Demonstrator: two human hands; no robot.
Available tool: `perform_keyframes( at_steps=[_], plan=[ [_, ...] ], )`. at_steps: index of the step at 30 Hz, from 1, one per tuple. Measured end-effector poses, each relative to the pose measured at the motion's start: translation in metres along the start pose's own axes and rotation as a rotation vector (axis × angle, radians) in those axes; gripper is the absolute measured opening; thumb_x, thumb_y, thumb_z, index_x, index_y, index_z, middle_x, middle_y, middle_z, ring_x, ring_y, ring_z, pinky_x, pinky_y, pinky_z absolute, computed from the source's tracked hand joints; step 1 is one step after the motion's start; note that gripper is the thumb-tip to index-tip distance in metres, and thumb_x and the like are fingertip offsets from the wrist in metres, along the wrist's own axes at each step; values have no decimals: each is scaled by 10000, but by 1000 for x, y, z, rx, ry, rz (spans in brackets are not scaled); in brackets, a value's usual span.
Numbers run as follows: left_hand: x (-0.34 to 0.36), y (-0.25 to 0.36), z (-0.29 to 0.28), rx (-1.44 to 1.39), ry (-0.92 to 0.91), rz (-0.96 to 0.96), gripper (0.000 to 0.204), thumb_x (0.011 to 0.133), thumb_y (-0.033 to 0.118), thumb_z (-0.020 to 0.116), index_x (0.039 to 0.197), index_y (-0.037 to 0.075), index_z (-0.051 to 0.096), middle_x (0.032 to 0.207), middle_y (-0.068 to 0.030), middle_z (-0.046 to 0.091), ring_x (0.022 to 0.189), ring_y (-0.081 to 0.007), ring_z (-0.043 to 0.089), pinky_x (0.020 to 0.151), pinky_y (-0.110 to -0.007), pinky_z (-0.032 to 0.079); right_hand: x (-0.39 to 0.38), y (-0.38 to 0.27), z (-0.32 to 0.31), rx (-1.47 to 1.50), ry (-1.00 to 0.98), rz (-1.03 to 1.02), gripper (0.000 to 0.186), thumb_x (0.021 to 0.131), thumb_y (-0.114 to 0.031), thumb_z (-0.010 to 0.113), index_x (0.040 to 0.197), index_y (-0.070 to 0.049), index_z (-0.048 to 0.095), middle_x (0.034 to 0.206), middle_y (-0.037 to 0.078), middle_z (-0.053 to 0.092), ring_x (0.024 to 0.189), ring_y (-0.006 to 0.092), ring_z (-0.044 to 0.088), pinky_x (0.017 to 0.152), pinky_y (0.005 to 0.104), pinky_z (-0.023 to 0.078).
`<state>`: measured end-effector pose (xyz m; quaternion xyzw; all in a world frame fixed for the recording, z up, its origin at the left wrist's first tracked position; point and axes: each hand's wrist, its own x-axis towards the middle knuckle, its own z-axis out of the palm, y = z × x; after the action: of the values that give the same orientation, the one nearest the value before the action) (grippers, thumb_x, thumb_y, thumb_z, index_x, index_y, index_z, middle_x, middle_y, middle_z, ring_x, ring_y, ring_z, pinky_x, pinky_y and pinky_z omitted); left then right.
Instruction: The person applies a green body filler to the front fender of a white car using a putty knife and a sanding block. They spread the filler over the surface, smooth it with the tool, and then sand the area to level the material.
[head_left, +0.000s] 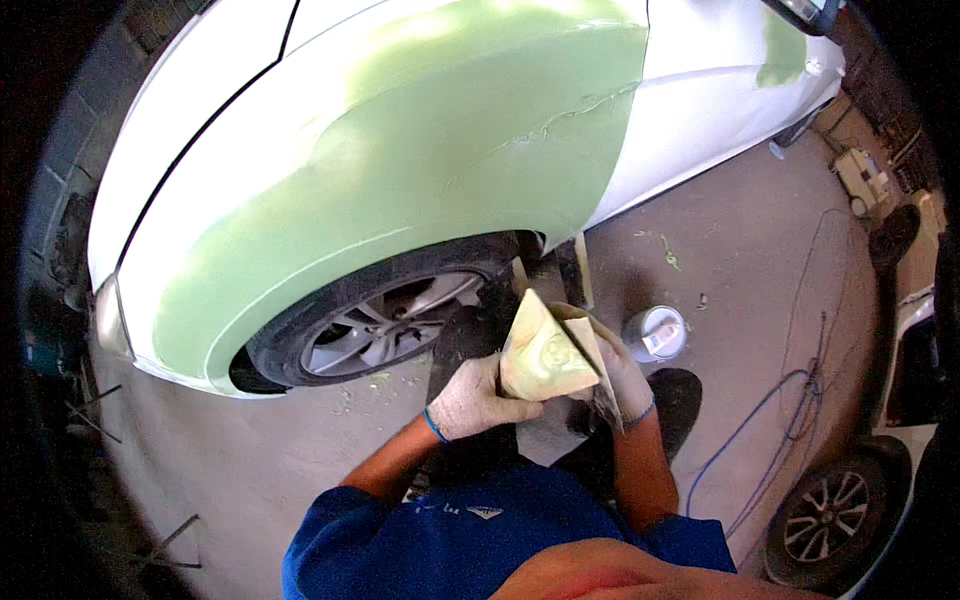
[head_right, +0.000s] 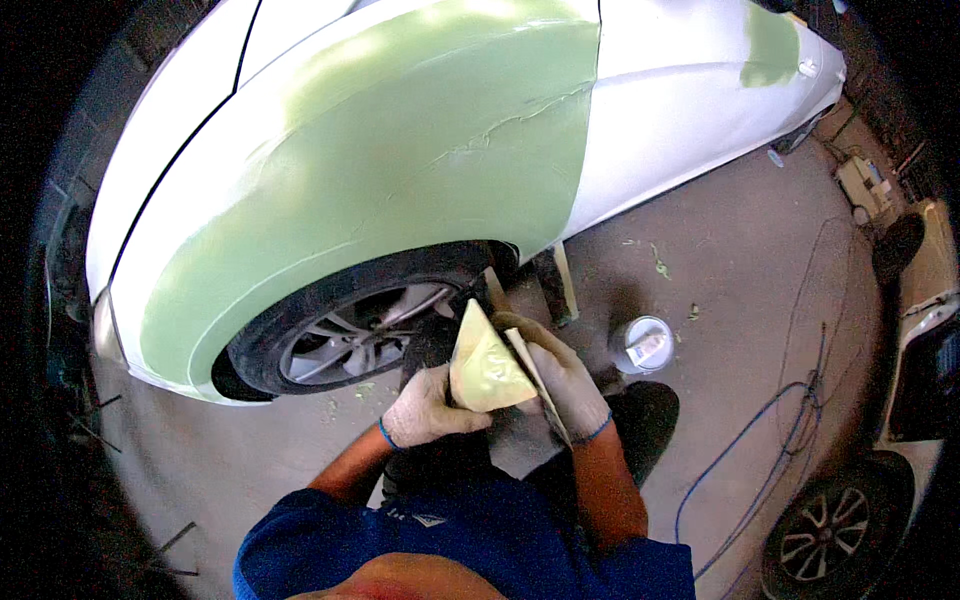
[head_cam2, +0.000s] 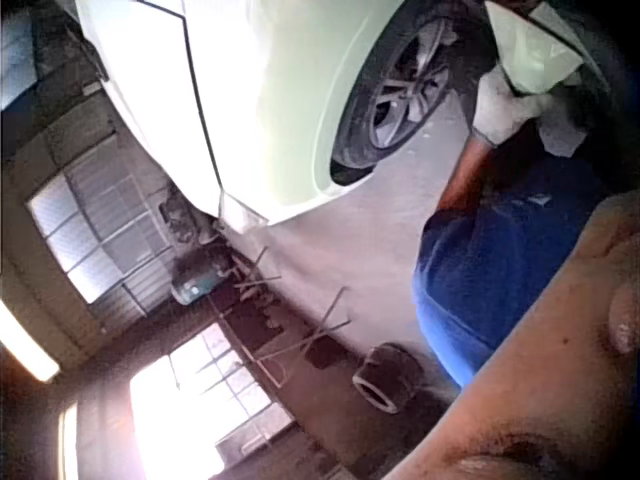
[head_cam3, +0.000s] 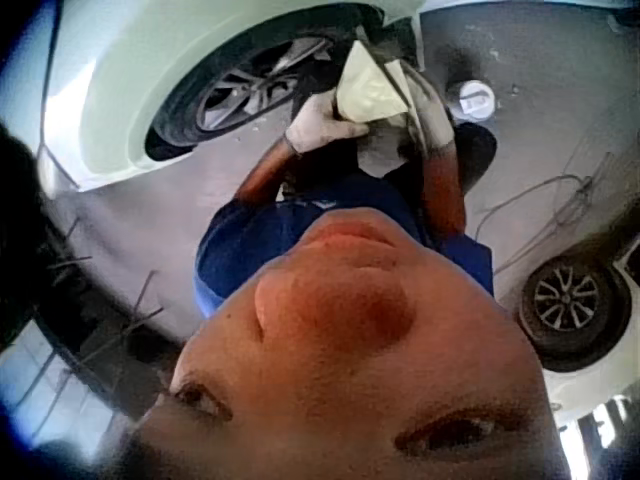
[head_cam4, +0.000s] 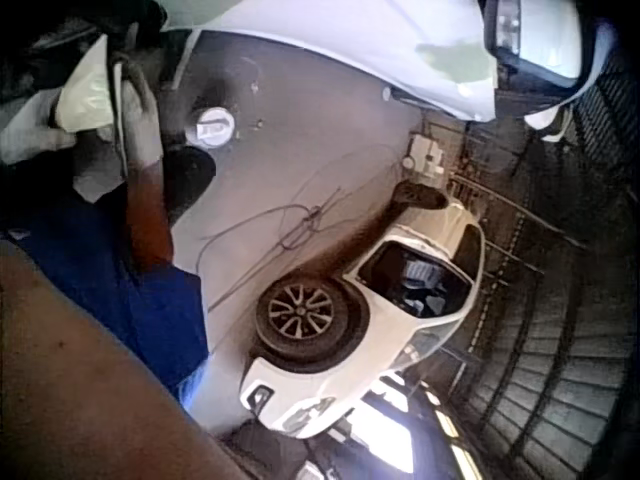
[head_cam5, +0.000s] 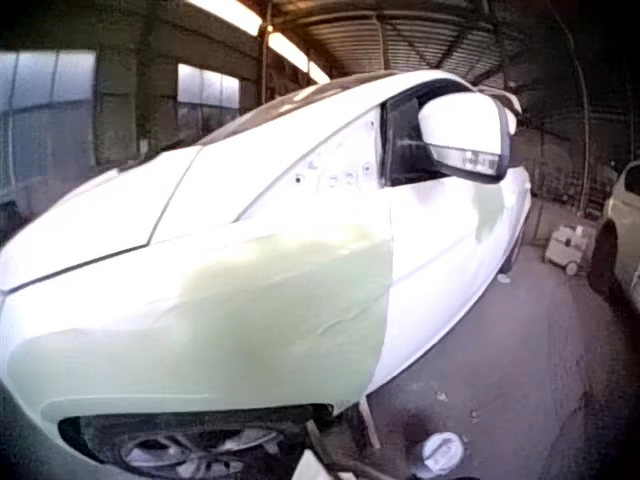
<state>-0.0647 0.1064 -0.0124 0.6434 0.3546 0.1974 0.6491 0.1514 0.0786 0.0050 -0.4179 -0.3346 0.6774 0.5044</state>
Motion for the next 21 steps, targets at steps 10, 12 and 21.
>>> perform_keyframes(
  at_steps=[10,12,21],
  plan=[
    [-28,-6,-16,-63,65,98,625,758,228,840,1280,6,577,1129,-84,707,1042,-150,633,949,-333,497,-3,-14,28,33,-35,42,566,995,-342,546,1411,29,450,1042,71,627,831,95,582,654,210,477],
    [-30,0,-18,1,98,96,613,754,228,844,1265,5,589,1119,-84,708,1040,-154,633,953,-334,495,-5,-17,44,-32,-18,180,521,1001,-289,519,1411,26,453,1047,65,624,834,97,575,661,214,476],
    [-59,3,-26,-282,341,111,432,792,204,789,1136,27,597,765,13,602,577,-61,503,503,-237,428,20,-75,54,-730,209,-642,317,911,-104,630,1220,-36,642,1083,92,659,1010,195,605,912,309,469]
  ],
)
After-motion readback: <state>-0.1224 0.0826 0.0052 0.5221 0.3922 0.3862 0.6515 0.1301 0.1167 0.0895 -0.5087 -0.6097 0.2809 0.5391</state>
